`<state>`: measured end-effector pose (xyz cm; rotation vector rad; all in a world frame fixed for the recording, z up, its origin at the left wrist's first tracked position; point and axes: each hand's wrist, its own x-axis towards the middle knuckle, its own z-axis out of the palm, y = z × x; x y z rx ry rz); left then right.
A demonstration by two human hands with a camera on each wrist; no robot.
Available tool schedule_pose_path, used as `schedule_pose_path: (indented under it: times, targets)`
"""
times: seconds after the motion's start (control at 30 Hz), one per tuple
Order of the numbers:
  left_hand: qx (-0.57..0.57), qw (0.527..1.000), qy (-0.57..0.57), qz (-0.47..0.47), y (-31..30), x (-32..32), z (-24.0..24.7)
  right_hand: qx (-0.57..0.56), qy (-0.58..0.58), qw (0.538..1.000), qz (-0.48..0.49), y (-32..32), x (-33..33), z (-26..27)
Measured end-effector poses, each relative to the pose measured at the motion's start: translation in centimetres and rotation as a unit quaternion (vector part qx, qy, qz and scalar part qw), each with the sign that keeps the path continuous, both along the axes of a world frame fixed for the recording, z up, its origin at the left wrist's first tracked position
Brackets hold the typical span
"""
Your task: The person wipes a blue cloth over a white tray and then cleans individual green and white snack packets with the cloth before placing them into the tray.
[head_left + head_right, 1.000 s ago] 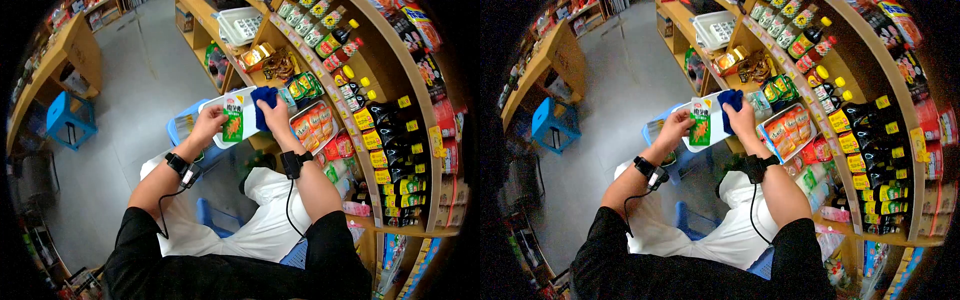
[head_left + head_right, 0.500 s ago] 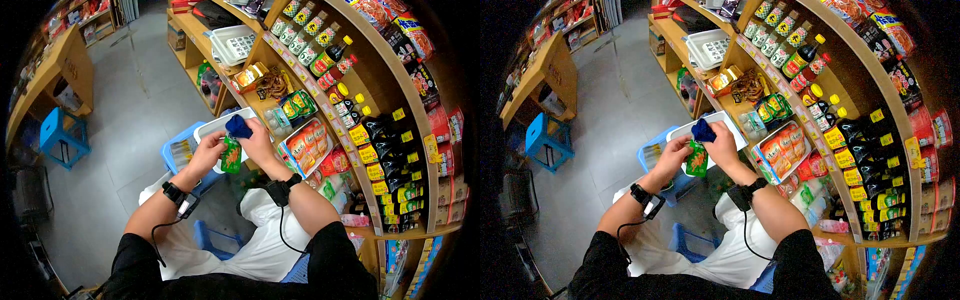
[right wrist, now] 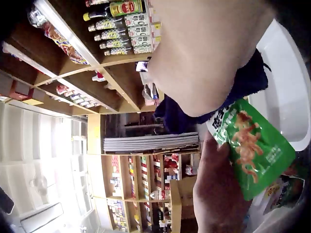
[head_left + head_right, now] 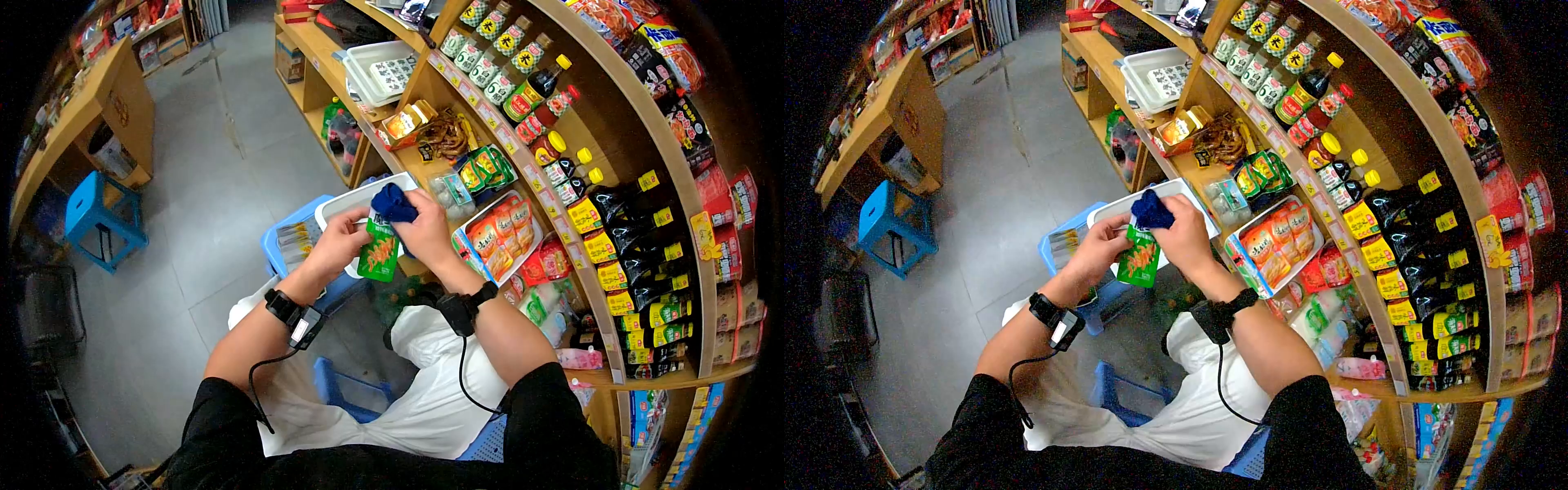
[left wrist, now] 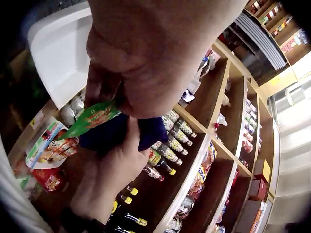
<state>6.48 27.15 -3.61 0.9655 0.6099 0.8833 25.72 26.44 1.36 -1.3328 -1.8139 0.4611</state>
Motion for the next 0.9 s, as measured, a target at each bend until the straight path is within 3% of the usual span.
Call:
schedule_pose_path:
  times: [0.1,0.23,0.3,0.43,0.63,0.73,0.9]
  targets:
    - [0.025,0.996,0.056,-0.061,-0.3,-0.2,0.6,0.01,0.014,0.997,-0.07,0.3,0.9,-0.3]
    - [-0.009,0.996,0.07,-0.063,-0.9,0.0,0.9,-0.031,0.005,0.997,-0.077,0.3,1.4,-1.0]
    - [-0.078,0.994,0.012,-0.072,-0.8,0.2,0.4,-0.027,0.002,0.997,-0.069,0.2,1.4,-1.0]
    - [-0.103,0.99,-0.021,-0.096,-0.9,0.0,0.5,-0.014,-0.012,0.998,-0.056,0.1,1.5,-0.9]
    - [-0.205,0.973,-0.105,0.015,-0.1,0.0,0.8,-0.022,-0.022,1.0,0.002,-0.9,-0.2,-0.4]
    - [-0.185,0.967,-0.177,0.002,0.5,-0.5,0.9,-0.022,-0.023,0.999,0.025,-1.4,-0.5,0.0]
    - [-0.176,0.967,-0.176,0.059,0.9,-0.7,0.8,-0.032,-0.015,0.998,0.054,-2.0,-1.0,0.3]
